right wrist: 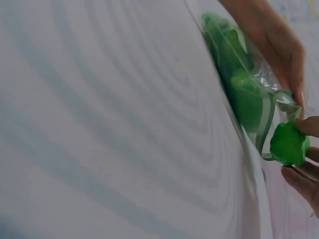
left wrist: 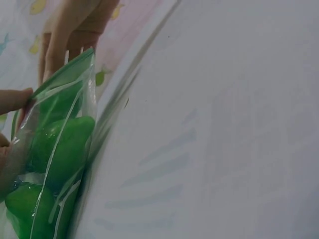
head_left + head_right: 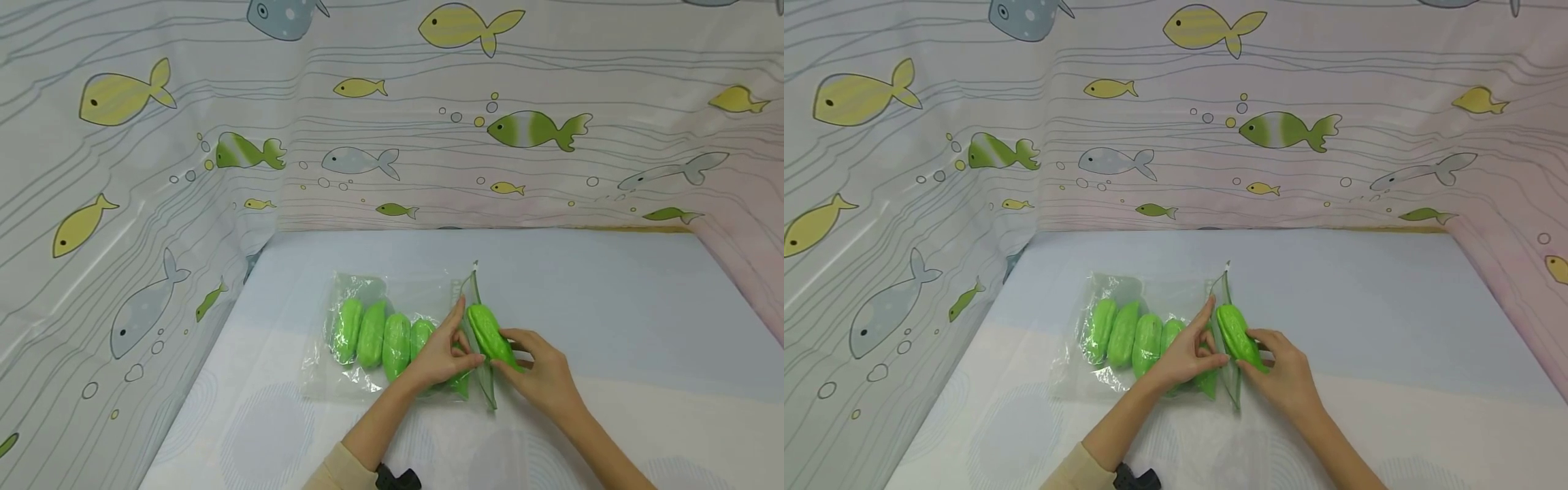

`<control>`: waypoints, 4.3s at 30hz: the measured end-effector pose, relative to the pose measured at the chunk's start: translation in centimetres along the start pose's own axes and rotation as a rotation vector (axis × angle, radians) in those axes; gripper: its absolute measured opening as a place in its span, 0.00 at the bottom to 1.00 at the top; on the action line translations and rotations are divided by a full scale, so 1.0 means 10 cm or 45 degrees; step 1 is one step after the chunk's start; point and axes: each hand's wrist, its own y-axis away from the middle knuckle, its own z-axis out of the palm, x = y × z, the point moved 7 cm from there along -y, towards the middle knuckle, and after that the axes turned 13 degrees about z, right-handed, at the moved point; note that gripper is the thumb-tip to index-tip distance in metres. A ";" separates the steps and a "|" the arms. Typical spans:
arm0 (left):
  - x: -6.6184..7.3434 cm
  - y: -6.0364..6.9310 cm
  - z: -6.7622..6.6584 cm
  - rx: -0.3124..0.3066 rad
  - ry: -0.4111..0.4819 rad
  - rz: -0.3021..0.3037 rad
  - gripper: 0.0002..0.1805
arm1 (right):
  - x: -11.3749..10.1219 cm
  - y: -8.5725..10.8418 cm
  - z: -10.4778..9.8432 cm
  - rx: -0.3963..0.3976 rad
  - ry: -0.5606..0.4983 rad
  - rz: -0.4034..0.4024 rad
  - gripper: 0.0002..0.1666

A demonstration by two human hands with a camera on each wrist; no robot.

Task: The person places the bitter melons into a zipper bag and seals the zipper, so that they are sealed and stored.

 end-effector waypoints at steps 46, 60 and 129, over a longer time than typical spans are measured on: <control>0.08 -0.04 0.05 -0.011 0.060 -0.011 0.57 | -0.01 0.11 0.31 -0.413 -0.117 0.246 0.33; 0.00 -0.02 0.06 -0.002 0.033 -0.085 0.43 | 0.00 0.11 0.27 -0.389 -0.064 0.217 0.35; 0.15 -0.03 -0.13 -0.191 -0.091 -0.014 0.42 | 0.03 0.15 0.23 -0.262 0.072 0.167 0.48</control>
